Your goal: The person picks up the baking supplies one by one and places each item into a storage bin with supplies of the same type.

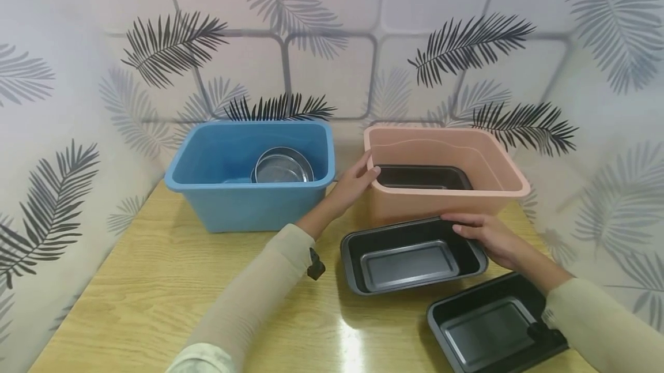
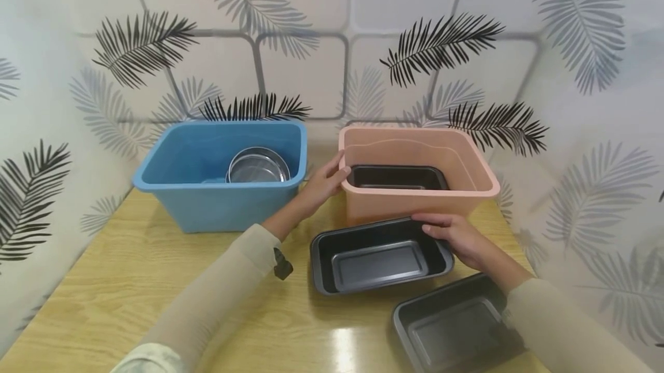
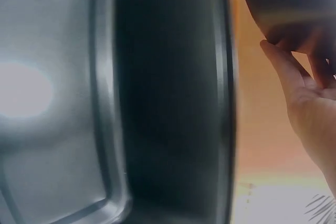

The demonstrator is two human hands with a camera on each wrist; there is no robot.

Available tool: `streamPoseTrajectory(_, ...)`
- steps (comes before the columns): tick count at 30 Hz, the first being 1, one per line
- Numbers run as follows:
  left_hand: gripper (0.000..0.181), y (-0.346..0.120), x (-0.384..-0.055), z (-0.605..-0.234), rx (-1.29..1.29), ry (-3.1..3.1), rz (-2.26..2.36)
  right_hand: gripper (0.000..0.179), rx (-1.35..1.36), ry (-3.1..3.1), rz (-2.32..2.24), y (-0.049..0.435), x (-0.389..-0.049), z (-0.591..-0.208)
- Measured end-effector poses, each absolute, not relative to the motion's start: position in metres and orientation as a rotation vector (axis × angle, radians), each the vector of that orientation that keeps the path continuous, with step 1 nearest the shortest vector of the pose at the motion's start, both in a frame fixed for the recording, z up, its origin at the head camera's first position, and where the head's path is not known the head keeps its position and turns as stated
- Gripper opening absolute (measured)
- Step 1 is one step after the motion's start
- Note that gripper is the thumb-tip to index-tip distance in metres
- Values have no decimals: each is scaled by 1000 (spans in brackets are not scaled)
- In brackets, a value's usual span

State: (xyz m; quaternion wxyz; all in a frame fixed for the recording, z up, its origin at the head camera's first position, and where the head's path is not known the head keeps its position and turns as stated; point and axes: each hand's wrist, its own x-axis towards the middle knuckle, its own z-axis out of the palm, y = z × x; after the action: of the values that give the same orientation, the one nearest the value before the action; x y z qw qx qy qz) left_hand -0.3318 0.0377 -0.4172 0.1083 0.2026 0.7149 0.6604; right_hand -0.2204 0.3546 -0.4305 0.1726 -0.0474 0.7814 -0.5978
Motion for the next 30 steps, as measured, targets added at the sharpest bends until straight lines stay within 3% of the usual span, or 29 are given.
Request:
streamPoseTrajectory(10,70,37,-334,-419,586,2075,1944,33,-245,2117,-1800,365,-208,-397)
streamPoseTrajectory(30,69,35,-332,-416,613,2026,1954,46,-249,1982,-2020,431,-198,-329)
